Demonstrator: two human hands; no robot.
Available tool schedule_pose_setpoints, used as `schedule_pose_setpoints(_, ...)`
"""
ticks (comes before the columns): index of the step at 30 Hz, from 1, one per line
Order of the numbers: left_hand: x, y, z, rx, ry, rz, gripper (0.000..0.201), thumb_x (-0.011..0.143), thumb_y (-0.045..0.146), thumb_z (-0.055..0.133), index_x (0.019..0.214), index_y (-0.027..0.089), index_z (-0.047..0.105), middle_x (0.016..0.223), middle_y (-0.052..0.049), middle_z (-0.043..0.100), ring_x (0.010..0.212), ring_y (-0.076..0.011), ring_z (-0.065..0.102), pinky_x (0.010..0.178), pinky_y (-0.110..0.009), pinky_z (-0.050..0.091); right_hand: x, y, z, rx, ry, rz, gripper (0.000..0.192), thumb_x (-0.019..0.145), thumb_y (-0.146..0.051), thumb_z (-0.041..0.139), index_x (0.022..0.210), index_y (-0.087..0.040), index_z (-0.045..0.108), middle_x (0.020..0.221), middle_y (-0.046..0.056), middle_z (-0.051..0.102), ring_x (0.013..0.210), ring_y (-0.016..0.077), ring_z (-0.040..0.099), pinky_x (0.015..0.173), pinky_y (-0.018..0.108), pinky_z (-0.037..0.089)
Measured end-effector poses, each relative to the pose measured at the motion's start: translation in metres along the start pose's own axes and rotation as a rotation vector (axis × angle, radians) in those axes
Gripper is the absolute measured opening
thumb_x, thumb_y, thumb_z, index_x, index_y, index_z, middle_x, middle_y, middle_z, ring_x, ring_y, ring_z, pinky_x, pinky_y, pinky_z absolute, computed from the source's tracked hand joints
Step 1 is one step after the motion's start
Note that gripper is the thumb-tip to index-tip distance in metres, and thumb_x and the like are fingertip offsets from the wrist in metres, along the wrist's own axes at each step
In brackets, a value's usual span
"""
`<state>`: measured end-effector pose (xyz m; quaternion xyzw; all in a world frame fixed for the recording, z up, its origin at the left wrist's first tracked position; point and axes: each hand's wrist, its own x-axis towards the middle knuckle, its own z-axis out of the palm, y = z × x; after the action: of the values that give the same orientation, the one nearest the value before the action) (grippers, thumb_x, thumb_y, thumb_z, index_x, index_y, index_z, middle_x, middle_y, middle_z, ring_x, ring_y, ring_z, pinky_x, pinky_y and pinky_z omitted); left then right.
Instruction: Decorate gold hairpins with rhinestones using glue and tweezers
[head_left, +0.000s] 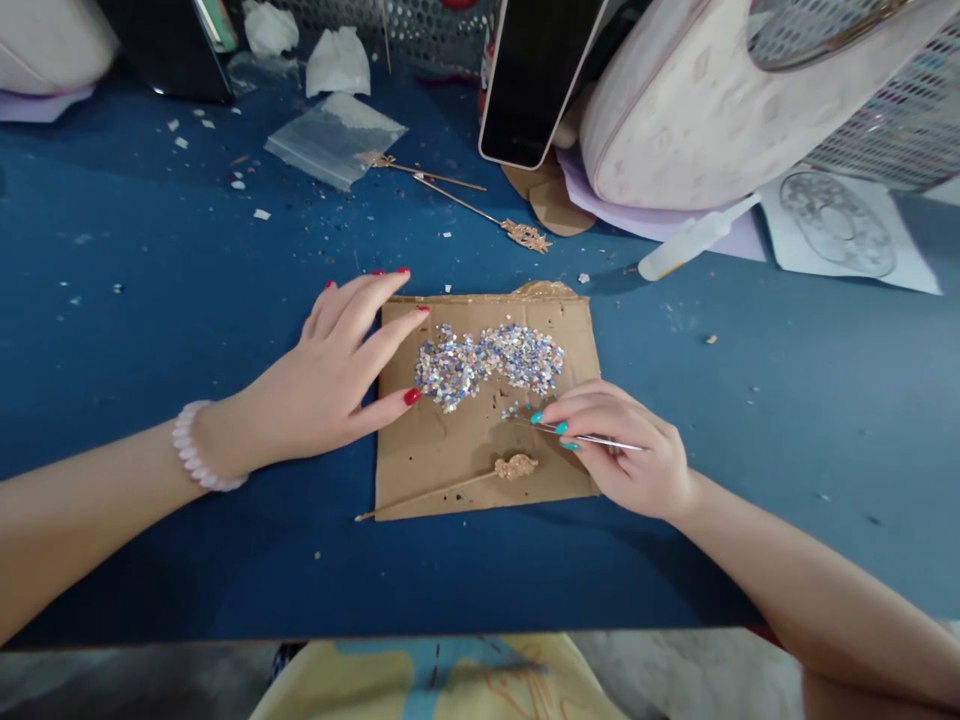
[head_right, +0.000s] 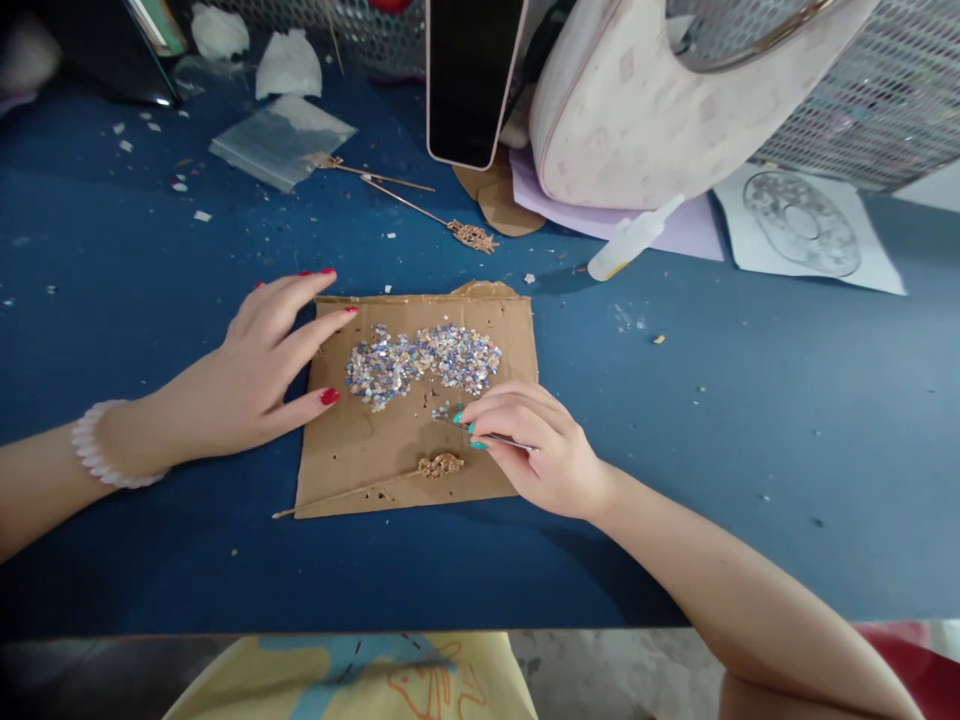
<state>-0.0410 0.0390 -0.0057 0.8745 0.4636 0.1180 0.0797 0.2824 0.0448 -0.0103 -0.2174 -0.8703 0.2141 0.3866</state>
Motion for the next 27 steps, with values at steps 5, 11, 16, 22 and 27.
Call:
schedule_pose_setpoints(5,-0.007,0.002,-0.012,-0.059,0.105,0.259,0.041,0.098,0.035,0.046,0.139,0.036,0.047,0.153,-0.004,0.048,0.142,-0.0278,0.042,0.123,-0.056,0.029,0.001,0.0,0.0,-0.004,-0.013,-0.004,0.022,0.085,0.0,0.058,0.096,-0.019,0.062,0.088,0.01,0.077,0.082,0.0201,0.073,0.07,0.038,0.064)
schedule_pose_setpoints(11,-0.005,0.017,-0.01,-0.099,0.062,0.842,0.029,0.104,0.02,0.045,0.125,0.014,0.064,0.129,0.001,0.072,0.124,-0.0121,0.059,0.128,-0.034,0.016,0.0,0.0,0.0,-0.008,0.007,-0.016,0.018,0.085,-0.002,0.059,0.093,-0.017,0.062,0.087,0.01,0.077,0.082,0.0205,0.073,0.072,0.037,0.063)
schedule_pose_setpoints(16,-0.004,0.022,-0.006,-0.183,-0.036,0.817,0.03,0.106,0.02,0.044,0.127,0.013,0.064,0.134,0.002,0.069,0.127,-0.014,0.057,0.126,-0.032,0.019,-0.001,0.001,0.0,0.011,0.006,-0.022,0.017,0.085,-0.002,0.059,0.094,-0.016,0.062,0.088,0.012,0.077,0.082,0.0206,0.073,0.073,0.037,0.063)
schedule_pose_setpoints(22,-0.005,0.022,-0.003,-0.198,-0.077,0.791,0.031,0.106,0.02,0.043,0.129,0.013,0.063,0.135,0.002,0.068,0.126,-0.0163,0.057,0.12,-0.034,0.026,-0.001,0.002,-0.001,0.05,0.009,0.0,0.016,0.085,-0.004,0.061,0.096,-0.016,0.061,0.087,0.012,0.076,0.083,0.0204,0.072,0.074,0.036,0.062)
schedule_pose_setpoints(27,-0.004,0.022,-0.005,-0.188,-0.097,0.783,0.032,0.106,0.018,0.042,0.131,0.013,0.061,0.137,0.002,0.067,0.127,-0.0178,0.057,0.116,-0.035,0.03,-0.002,0.002,-0.001,0.067,0.01,0.014,0.019,0.085,-0.005,0.062,0.1,-0.016,0.059,0.089,0.013,0.076,0.084,0.02,0.071,0.073,0.036,0.062)
